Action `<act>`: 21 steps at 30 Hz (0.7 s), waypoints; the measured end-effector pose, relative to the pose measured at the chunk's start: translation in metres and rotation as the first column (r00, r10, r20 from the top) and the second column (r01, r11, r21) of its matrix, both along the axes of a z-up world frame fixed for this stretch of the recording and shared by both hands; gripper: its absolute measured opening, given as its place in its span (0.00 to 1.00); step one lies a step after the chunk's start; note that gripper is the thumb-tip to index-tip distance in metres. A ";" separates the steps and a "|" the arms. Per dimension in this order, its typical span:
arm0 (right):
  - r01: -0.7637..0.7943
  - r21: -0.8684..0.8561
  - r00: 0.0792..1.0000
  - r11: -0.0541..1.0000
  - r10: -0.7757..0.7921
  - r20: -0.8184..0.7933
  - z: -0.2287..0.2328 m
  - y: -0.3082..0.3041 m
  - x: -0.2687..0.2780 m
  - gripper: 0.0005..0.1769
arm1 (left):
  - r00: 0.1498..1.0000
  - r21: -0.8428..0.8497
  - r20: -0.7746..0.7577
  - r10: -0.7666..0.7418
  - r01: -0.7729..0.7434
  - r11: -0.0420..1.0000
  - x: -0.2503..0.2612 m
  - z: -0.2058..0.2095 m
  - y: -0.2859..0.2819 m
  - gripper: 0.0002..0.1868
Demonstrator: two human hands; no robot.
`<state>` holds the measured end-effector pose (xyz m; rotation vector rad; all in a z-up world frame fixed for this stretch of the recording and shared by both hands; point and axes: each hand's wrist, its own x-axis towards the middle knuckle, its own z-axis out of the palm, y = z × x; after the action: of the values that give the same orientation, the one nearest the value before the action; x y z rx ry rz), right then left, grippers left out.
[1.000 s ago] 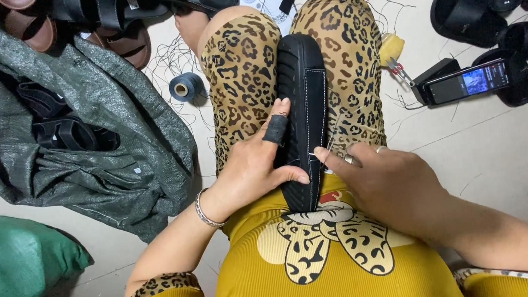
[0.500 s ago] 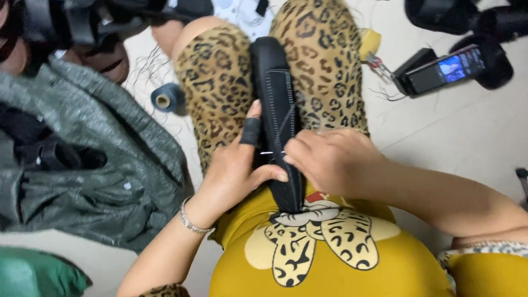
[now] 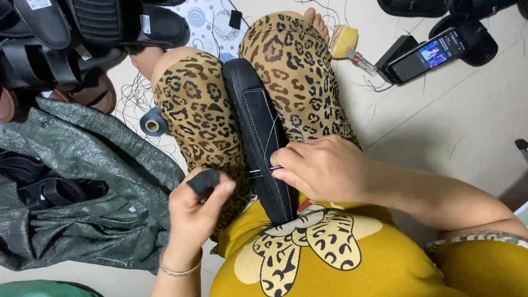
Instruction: Hand-sewing a black sandal strap using a needle and thread while sitting on the floor.
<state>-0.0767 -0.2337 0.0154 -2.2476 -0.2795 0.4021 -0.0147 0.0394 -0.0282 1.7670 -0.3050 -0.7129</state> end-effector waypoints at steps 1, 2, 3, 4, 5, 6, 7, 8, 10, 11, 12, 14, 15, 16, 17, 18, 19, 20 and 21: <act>-0.005 0.002 1.000 1.000 0.005 -0.004 0.002 -0.001 0.002 0.12 | 1.000 0.002 -0.004 0.005 -0.005 1.000 0.001 0.004 -0.004 0.03; -0.007 0.002 1.000 1.000 0.007 -0.003 0.004 -0.002 0.003 0.12 | 0.999 -0.097 -0.033 0.011 -0.014 0.995 0.002 0.007 -0.008 0.03; -0.009 0.000 1.000 1.000 0.009 0.002 0.005 -0.003 0.006 0.12 | 0.998 -0.197 -0.057 0.012 -0.023 0.980 0.006 0.010 -0.012 0.04; -0.013 0.000 1.000 1.000 0.013 0.004 0.005 -0.001 0.006 0.12 | 0.998 -0.198 -0.056 0.017 -0.027 0.980 0.005 0.013 -0.017 0.04; -0.009 0.011 1.000 1.000 0.009 -0.011 0.004 -0.001 0.006 0.11 | 0.999 -0.132 -0.036 -0.009 0.004 0.991 0.007 0.016 -0.022 0.09; -0.005 0.021 1.000 1.000 0.005 -0.027 0.004 0.000 0.006 0.11 | 0.999 -0.065 -0.018 -0.036 0.034 0.997 0.007 0.018 -0.028 0.14; -0.001 0.021 1.000 1.000 0.002 -0.026 0.004 -0.001 0.006 0.11 | 0.999 -0.065 -0.017 -0.039 0.038 0.997 0.005 0.016 -0.027 0.14; 0.004 0.025 1.000 1.000 -0.003 -0.021 0.004 -0.001 0.006 0.11 | 0.994 -0.003 -0.059 -0.094 0.094 0.996 0.002 0.013 -0.026 0.14; 0.011 0.032 1.000 0.999 -0.011 -0.023 0.004 -0.002 0.005 0.11 | 0.983 0.059 -0.111 -0.147 0.155 0.986 0.000 0.012 -0.023 0.14; 0.018 0.041 0.999 0.999 -0.017 -0.031 0.004 -0.002 0.004 0.10 | 0.978 0.055 -0.110 -0.174 0.181 0.982 0.001 0.013 -0.022 0.10; 0.025 0.050 0.999 0.998 -0.023 -0.040 0.004 -0.002 0.004 0.10 | 0.973 0.051 -0.110 -0.201 0.208 0.977 0.001 0.015 -0.020 0.06; 0.028 0.053 0.999 0.998 -0.026 -0.038 0.003 -0.001 0.005 0.09 | 0.977 -0.069 -0.114 -0.178 0.171 0.983 0.007 0.022 -0.023 0.03; 0.033 0.053 0.999 0.998 -0.031 -0.038 0.004 -0.001 0.005 0.09 | 0.980 -0.192 -0.122 -0.159 0.134 0.972 0.009 0.026 -0.024 0.02; 0.033 0.054 0.999 0.998 -0.031 -0.037 0.003 -0.001 0.005 0.09 | 0.980 -0.192 -0.122 -0.159 0.133 0.972 0.011 0.028 -0.027 0.02; 0.025 0.058 0.999 0.998 -0.023 -0.038 0.002 -0.001 0.005 0.09 | 0.960 -0.405 -0.247 -0.129 0.019 0.914 0.011 0.029 -0.030 0.04; 0.018 0.062 0.999 0.998 -0.015 -0.039 0.001 -0.002 0.005 0.09 | 0.920 -0.580 -0.370 -0.129 -0.120 0.806 0.012 0.030 -0.032 0.07; 0.017 0.062 0.999 0.998 -0.014 -0.039 0.001 -0.002 0.005 0.09 | 0.920 -0.580 -0.371 -0.128 -0.121 0.806 0.007 0.020 -0.030 0.07; 0.014 0.067 0.999 0.998 -0.011 -0.031 0.001 -0.003 0.005 0.09 | 0.885 -0.645 -0.448 -0.124 -0.225 0.730 0.002 0.011 -0.028 0.05; 0.011 0.072 1.000 0.997 -0.009 -0.023 0.001 -0.003 0.004 0.09 | 0.843 -0.691 -0.522 -0.130 -0.328 0.644 -0.002 0.001 -0.026 0.04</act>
<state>-0.0722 -0.2370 0.0166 -2.1715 -0.2667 0.4055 -0.0169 0.0138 -0.0275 0.7068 -0.0838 -0.8008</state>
